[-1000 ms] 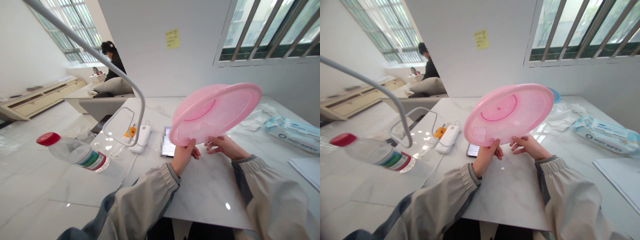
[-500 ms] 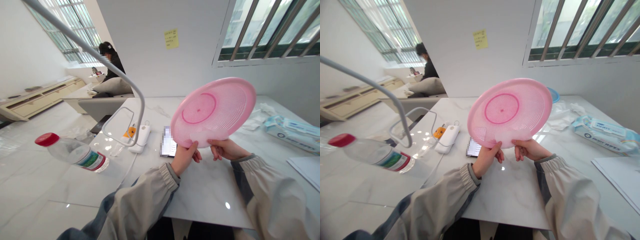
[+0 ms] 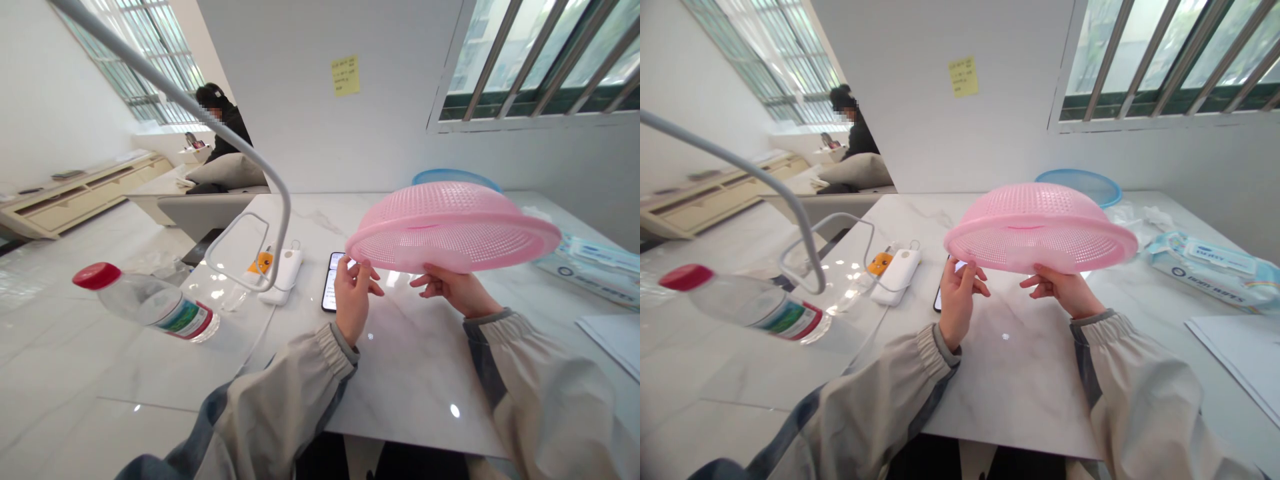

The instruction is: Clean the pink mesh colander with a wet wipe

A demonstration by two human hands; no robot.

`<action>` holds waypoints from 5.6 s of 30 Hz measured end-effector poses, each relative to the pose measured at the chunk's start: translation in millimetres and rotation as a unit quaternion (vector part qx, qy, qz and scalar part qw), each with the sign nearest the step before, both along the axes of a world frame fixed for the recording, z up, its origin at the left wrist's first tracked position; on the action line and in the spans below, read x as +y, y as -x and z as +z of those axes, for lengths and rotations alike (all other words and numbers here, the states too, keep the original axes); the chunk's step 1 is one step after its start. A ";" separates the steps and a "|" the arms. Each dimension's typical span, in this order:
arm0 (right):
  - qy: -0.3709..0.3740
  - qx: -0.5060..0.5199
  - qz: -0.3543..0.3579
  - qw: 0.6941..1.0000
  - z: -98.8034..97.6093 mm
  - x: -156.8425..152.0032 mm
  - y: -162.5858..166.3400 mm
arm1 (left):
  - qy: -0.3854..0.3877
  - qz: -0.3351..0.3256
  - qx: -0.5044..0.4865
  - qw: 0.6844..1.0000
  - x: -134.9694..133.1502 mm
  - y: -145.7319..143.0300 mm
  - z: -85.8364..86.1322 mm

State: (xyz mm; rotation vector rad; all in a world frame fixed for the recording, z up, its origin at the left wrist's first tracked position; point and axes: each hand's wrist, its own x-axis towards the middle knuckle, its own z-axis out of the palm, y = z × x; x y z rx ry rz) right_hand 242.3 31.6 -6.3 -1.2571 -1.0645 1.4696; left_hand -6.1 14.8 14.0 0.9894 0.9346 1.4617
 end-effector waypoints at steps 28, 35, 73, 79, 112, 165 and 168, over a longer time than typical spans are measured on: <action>0.071 0.050 0.155 0.984 5.5 -7.0 10.1 | 0.010 -0.186 0.107 0.977 -6.2 -11.8 -13.8; 0.039 0.040 0.084 0.995 5.0 -4.8 11.0 | -0.017 -0.034 0.095 0.995 2.9 -2.8 -9.4; -0.095 0.218 -0.158 0.958 9.7 2.0 15.3 | -0.006 -0.313 0.200 0.928 -16.5 -7.9 -17.9; -0.112 0.201 -0.179 0.956 7.9 4.3 16.6 | 0.004 -0.310 0.199 0.930 -16.0 -8.9 -19.3; -0.138 0.232 -0.261 0.927 20.2 5.0 15.1 | 0.010 -0.191 0.241 0.952 -15.7 -6.8 -23.7; -0.106 0.237 -0.251 0.933 17.0 4.8 18.7 | -0.005 -0.340 0.191 0.921 -18.0 -7.7 -15.8; -0.104 0.249 -0.257 0.928 18.4 4.9 18.4 | 0.002 -0.347 0.206 0.915 -18.6 -8.9 -17.6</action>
